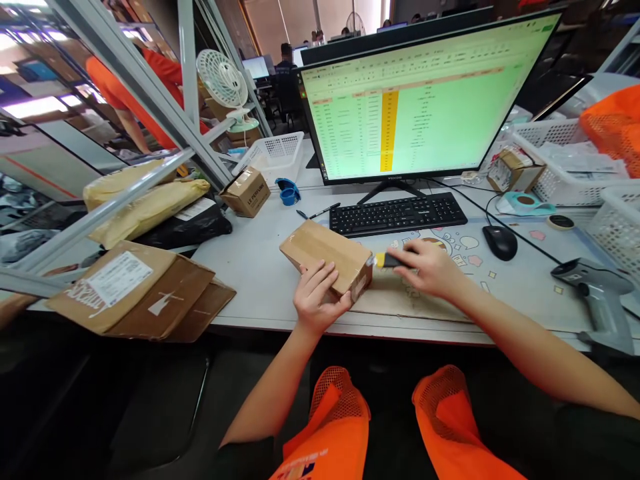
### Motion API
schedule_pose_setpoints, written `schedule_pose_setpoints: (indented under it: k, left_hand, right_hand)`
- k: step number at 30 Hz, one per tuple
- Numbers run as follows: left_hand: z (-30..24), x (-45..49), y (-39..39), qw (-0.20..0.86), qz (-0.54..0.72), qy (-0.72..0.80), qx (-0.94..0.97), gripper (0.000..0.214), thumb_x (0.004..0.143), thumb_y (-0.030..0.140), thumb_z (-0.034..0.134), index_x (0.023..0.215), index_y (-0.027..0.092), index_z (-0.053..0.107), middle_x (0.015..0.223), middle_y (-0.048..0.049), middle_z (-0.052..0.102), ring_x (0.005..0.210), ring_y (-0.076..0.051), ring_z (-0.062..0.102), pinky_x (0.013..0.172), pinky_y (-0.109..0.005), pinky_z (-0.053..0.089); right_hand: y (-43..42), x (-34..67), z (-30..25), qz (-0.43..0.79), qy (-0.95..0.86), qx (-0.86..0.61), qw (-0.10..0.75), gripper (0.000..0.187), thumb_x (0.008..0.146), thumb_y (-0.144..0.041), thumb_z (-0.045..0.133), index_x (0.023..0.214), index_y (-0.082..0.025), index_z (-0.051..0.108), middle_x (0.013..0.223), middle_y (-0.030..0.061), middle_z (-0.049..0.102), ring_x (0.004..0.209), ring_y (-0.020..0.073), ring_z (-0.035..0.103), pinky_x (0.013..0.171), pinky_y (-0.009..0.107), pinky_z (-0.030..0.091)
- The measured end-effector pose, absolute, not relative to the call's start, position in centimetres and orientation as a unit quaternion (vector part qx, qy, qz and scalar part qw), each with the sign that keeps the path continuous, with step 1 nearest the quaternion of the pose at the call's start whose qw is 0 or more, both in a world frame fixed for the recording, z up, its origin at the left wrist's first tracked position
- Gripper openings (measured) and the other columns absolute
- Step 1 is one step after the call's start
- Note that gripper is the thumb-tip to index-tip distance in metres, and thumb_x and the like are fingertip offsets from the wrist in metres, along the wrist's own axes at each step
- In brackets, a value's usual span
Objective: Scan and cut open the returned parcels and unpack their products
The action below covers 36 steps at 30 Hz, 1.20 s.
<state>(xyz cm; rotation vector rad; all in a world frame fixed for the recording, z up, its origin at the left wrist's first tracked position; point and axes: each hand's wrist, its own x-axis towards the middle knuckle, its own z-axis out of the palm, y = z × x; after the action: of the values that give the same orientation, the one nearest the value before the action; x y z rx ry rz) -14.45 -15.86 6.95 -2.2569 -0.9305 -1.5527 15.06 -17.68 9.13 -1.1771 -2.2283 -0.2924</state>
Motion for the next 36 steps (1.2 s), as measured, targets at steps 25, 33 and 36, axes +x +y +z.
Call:
schedule_pose_setpoints:
  k: [25,33,36]
  left_hand:
    - [8.3,-14.1,-19.5,0.088,-0.496,-0.300,-0.810,0.031,0.090,0.043,0.079,0.113,0.023,0.075,0.104,-0.0081,0.079,0.090,-0.023,0.077,0.081,-0.035,0.063]
    - [8.2,-14.7,-18.7,0.088,-0.505,-0.279,-0.812,0.032,0.090,0.041,0.079,0.114,0.020,0.074,0.102,-0.0092,0.079,0.088,-0.023,0.077,0.077,-0.034,0.062]
    - [8.3,-14.8,-18.7,0.081,-0.504,-0.274,-0.815,0.033,0.089,0.037,0.081,0.115,0.019,0.073,0.105,-0.0098,0.078,0.090,-0.024,0.077,0.078,-0.035,0.062]
  right_hand:
    - [-24.5,9.5,18.8,-0.114,-0.817,-0.560,0.076,0.033,0.105,-0.044,0.055,0.123,-0.026,0.076,0.092,0.0084,0.071,0.063,0.0173,0.062,0.054,0.030,0.035]
    - [-21.5,8.7,22.4,-0.054,-0.800,-0.597,-0.030,0.041,0.100,-0.049,0.060,0.078,-0.020,0.079,0.070,0.0110,0.068,0.055,0.0202,0.059,0.057,0.033,0.040]
    - [-21.2,9.5,24.2,-0.048,-0.771,-0.629,-0.088,0.045,0.100,-0.052,0.056,0.082,-0.019,0.081,0.072,0.0109,0.070,0.062,0.0223,0.064,0.060,0.033,0.044]
